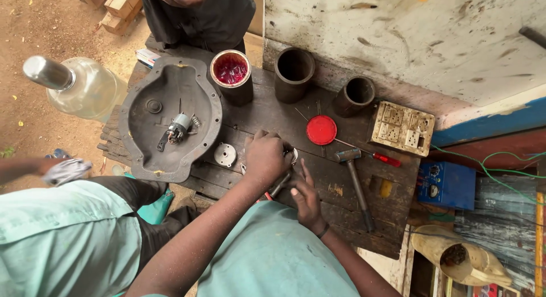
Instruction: The person assembles an electric starter motor at a workbench. They fit a round end cover onto the motor, insert the copper armature into the housing, wipe parts with a cloth, apply red grease from a container to components, and press the housing parts together by hand.
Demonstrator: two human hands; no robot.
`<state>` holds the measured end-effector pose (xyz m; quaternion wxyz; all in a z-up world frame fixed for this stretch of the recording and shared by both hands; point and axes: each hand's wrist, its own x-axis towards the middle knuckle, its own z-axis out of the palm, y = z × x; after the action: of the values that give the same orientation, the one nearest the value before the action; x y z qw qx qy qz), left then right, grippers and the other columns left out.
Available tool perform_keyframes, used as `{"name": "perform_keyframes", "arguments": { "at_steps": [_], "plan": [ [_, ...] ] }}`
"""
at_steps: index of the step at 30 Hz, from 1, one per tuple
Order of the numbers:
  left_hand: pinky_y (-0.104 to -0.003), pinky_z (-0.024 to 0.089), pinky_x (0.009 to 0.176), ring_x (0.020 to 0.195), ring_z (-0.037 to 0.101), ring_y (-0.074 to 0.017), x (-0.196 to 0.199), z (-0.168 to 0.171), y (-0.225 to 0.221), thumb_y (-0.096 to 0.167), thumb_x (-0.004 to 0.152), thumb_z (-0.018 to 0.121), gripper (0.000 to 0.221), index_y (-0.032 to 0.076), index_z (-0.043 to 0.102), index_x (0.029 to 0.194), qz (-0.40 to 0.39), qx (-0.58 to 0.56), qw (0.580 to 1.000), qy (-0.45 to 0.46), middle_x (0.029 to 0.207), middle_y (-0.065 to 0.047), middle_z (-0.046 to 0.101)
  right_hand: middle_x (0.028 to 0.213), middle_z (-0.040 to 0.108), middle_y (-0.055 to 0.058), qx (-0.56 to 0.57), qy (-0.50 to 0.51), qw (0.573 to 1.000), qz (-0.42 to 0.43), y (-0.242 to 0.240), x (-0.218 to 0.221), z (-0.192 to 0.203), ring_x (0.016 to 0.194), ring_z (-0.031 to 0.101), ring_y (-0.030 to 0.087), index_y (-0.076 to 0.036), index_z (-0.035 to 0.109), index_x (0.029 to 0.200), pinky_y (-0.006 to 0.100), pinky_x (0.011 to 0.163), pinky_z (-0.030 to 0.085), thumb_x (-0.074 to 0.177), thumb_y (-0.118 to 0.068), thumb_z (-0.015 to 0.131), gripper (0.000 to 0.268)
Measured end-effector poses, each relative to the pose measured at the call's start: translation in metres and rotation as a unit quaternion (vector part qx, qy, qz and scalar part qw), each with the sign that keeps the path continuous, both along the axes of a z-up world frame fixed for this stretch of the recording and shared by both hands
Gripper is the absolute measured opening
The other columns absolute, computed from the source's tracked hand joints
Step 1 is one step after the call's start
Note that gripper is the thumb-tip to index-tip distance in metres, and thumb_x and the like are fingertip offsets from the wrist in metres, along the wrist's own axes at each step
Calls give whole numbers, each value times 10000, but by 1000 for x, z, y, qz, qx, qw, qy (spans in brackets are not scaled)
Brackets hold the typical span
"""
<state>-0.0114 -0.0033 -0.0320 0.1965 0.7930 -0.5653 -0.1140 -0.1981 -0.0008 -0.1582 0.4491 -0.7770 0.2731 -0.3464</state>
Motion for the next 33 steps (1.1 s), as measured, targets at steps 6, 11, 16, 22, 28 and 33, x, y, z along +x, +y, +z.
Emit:
{"name": "perform_keyframes", "arguments": {
  "at_steps": [6,11,16,22,28,33],
  "plan": [
    [-451,436,889,1067,604,-274,-1,-8,4,331,748,787,193,213,844,890,-3,-25,1000,3,962,-22,731,1587,498,232,67,-33,997,-30,-15,10,25,1618,240,364,-23,688,1095,539,1298,221,1016,-337,451,401],
    [-453,401,936,1106,570,-279,-4,1,7,274,750,786,149,223,845,876,4,-23,1000,16,1001,-18,720,1359,570,187,125,-68,989,-40,-57,20,16,1426,426,325,-15,624,1172,454,1220,328,988,-322,421,411],
    [-449,392,959,1119,562,-287,-7,6,10,223,743,784,126,219,839,856,18,-45,999,24,1020,-19,703,1305,543,138,153,-72,981,95,-102,49,33,1269,533,259,16,592,1248,406,1142,425,1028,-369,361,501],
    [-436,401,961,1100,565,-273,-11,3,9,228,728,802,159,231,837,884,38,-52,998,10,1014,-23,677,1348,536,144,222,-58,943,240,-121,52,25,1226,565,240,27,590,1265,371,1080,449,1073,-422,313,561],
    [-427,409,965,1110,564,-257,-12,6,10,272,752,820,77,229,836,814,37,-19,999,8,1023,-7,681,1349,592,165,207,-75,962,162,-115,35,31,1242,587,256,-4,591,1250,413,1116,447,1089,-461,315,558],
    [-440,406,968,1108,566,-264,-9,5,11,276,742,832,131,199,832,848,24,-35,999,2,1037,-10,684,1417,596,175,241,-112,963,49,-64,7,30,1302,602,284,-20,477,1429,453,1135,437,1050,-422,359,564]
  ]
}}
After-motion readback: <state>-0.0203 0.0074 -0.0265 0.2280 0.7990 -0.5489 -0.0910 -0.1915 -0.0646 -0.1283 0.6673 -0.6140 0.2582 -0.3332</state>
